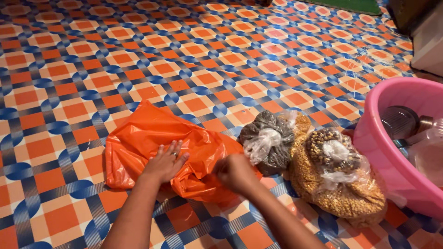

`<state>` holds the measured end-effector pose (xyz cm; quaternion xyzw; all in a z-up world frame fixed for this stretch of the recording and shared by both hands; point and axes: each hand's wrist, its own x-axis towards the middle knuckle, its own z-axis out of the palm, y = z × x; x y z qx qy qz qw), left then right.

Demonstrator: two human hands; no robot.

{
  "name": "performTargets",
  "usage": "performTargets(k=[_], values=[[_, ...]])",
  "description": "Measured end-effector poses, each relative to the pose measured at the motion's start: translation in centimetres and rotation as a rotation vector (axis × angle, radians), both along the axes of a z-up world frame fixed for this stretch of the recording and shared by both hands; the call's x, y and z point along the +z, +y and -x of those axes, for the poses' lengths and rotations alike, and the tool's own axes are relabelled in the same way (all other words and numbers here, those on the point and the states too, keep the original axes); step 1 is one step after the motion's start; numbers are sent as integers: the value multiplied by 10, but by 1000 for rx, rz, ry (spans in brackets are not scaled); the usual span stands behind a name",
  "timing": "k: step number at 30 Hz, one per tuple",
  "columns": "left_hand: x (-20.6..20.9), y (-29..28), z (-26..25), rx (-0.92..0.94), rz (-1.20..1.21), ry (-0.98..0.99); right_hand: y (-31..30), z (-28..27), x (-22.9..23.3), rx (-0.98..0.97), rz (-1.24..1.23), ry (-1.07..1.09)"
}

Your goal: The person unpacks several small plastic bags of grains from an orange plastic bag and places them on the floor. They then open a clear plastic jar and pour some of the grains from one of the bags into the jar.

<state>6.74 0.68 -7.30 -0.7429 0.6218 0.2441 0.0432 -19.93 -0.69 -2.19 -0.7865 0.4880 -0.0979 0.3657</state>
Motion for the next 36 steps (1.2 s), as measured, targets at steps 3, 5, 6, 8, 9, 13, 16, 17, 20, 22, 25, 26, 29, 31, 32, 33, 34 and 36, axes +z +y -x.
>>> performTargets(k=[3, 5, 6, 8, 9, 13, 16, 17, 20, 22, 25, 26, 29, 31, 32, 33, 34, 36], values=[[-4, 6, -3, 24, 26, 47, 18, -18, -26, 156, 268, -192], [-2, 8, -6, 42, 56, 75, 17, -33, -34, 131, 352, -294], [-1, 10, -7, 66, 85, 121, 19, -41, -37, 118, 332, -292], [2, 13, -9, 110, 147, 213, 19, -53, -40, 89, 296, -288], [5, 12, -11, 157, 116, 232, 18, -56, -41, 67, 333, -283], [3, 20, -19, 284, 80, 305, 23, -62, -45, -12, 454, -247], [-15, 27, -27, 301, 141, 375, 23, -57, -40, -31, 489, -182], [-24, 28, -31, 300, 161, 401, 24, -55, -36, -35, 493, -155], [-50, 26, -45, 258, 238, 370, 25, -32, -15, -87, 568, -278], [-56, 27, -60, 175, 293, 238, 22, -2, 5, -171, 486, -267], [-49, 33, -64, 136, 245, 63, 7, 48, 35, -325, 289, -344], [-40, 41, -67, 139, 207, 4, 2, 65, 42, -376, 239, -416], [-13, 41, -56, 215, -9, -116, -13, 105, 49, -512, 350, -679], [4, 39, -57, 206, 131, -70, -23, 120, 41, -620, 379, -862], [11, 36, -58, 200, 204, -49, -28, 125, 33, -676, 402, -923], [16, 32, -61, 204, 249, -124, -34, 128, 25, -732, 425, -984], [18, 29, -65, 204, 292, -195, -37, 134, 16, -781, 416, -764], [20, 25, -77, 246, 446, -305, -44, 139, 3, -856, 389, -320]])
